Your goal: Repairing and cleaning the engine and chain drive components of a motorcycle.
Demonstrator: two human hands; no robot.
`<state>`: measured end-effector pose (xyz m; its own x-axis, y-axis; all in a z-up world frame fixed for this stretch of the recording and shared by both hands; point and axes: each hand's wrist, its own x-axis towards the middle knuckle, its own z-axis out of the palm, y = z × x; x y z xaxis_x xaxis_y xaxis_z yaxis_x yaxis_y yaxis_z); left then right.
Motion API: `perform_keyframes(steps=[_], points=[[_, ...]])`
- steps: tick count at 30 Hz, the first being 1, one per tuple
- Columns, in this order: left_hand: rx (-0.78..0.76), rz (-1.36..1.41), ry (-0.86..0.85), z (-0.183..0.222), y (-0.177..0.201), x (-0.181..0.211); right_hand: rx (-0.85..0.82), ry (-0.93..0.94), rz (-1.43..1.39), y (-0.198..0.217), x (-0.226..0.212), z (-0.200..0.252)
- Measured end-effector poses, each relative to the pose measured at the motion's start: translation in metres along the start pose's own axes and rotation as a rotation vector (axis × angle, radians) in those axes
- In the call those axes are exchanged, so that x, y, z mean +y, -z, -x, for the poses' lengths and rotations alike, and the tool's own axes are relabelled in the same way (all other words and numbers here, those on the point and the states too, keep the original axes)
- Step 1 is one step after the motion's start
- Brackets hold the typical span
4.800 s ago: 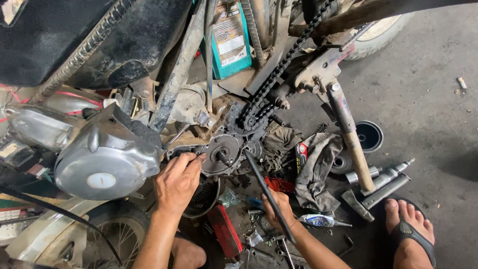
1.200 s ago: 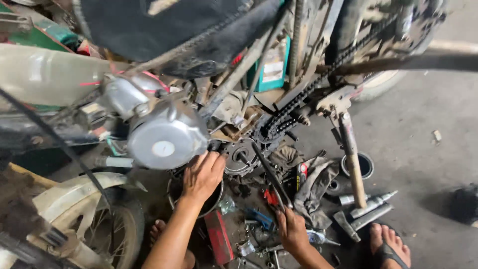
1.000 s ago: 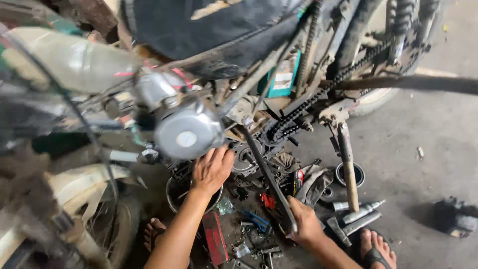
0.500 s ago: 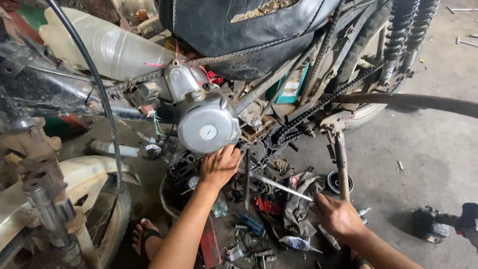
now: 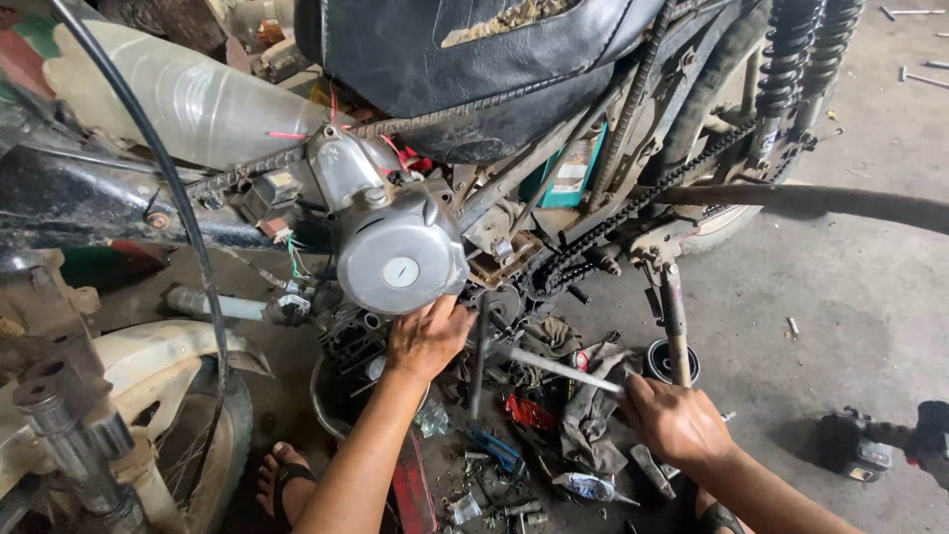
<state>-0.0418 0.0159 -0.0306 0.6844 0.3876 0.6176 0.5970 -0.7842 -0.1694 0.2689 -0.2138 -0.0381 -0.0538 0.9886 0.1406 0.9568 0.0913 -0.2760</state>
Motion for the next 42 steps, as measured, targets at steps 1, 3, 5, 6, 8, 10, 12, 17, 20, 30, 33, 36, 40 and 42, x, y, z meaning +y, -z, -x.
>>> perform_keyframes(steps=[1,3,5,6,8,10,12,17,20,30,33,36,40,42], points=[[-0.002,0.001,-0.001,-0.001,0.001,0.000,-0.001,-0.001,-0.002,0.003,-0.001,0.000],[0.158,-0.054,-0.050,-0.003,0.003,-0.001,0.097,0.176,0.000,0.008,-0.003,-0.002],[0.059,-0.006,-0.007,-0.002,0.004,0.001,0.002,0.001,0.045,0.013,-0.012,-0.007],[-0.036,0.044,0.036,-0.003,0.003,0.002,-0.088,-0.175,0.094,0.016,-0.016,-0.010],[-0.038,0.040,0.026,0.001,-0.001,0.000,-0.033,-0.051,0.040,0.004,-0.002,-0.001],[-0.044,0.038,0.017,0.000,0.000,0.000,0.019,0.073,-0.016,0.000,0.002,0.000],[-0.095,0.153,0.157,-0.007,0.007,0.003,-0.215,-0.148,0.044,0.005,-0.003,-0.005],[-0.074,0.031,0.040,0.000,-0.006,-0.001,-0.033,0.036,0.074,-0.005,0.013,0.005],[-0.117,0.027,0.022,0.007,-0.015,-0.004,-0.067,0.057,0.089,-0.002,0.013,-0.002],[-0.068,-0.001,-0.006,0.000,-0.005,-0.001,-0.052,0.010,0.183,0.008,0.004,0.000],[-0.054,0.080,0.060,-0.010,0.010,0.001,0.259,0.375,0.135,0.002,0.013,0.000],[-0.040,-0.038,0.010,-0.009,0.011,0.002,-0.157,-0.092,0.176,0.019,-0.006,-0.012],[-0.045,-0.018,-0.017,-0.005,0.005,0.000,0.022,0.136,0.154,0.007,0.008,-0.002],[-0.055,0.045,0.023,-0.009,0.010,0.001,-0.053,0.072,0.161,0.003,0.018,-0.002]])
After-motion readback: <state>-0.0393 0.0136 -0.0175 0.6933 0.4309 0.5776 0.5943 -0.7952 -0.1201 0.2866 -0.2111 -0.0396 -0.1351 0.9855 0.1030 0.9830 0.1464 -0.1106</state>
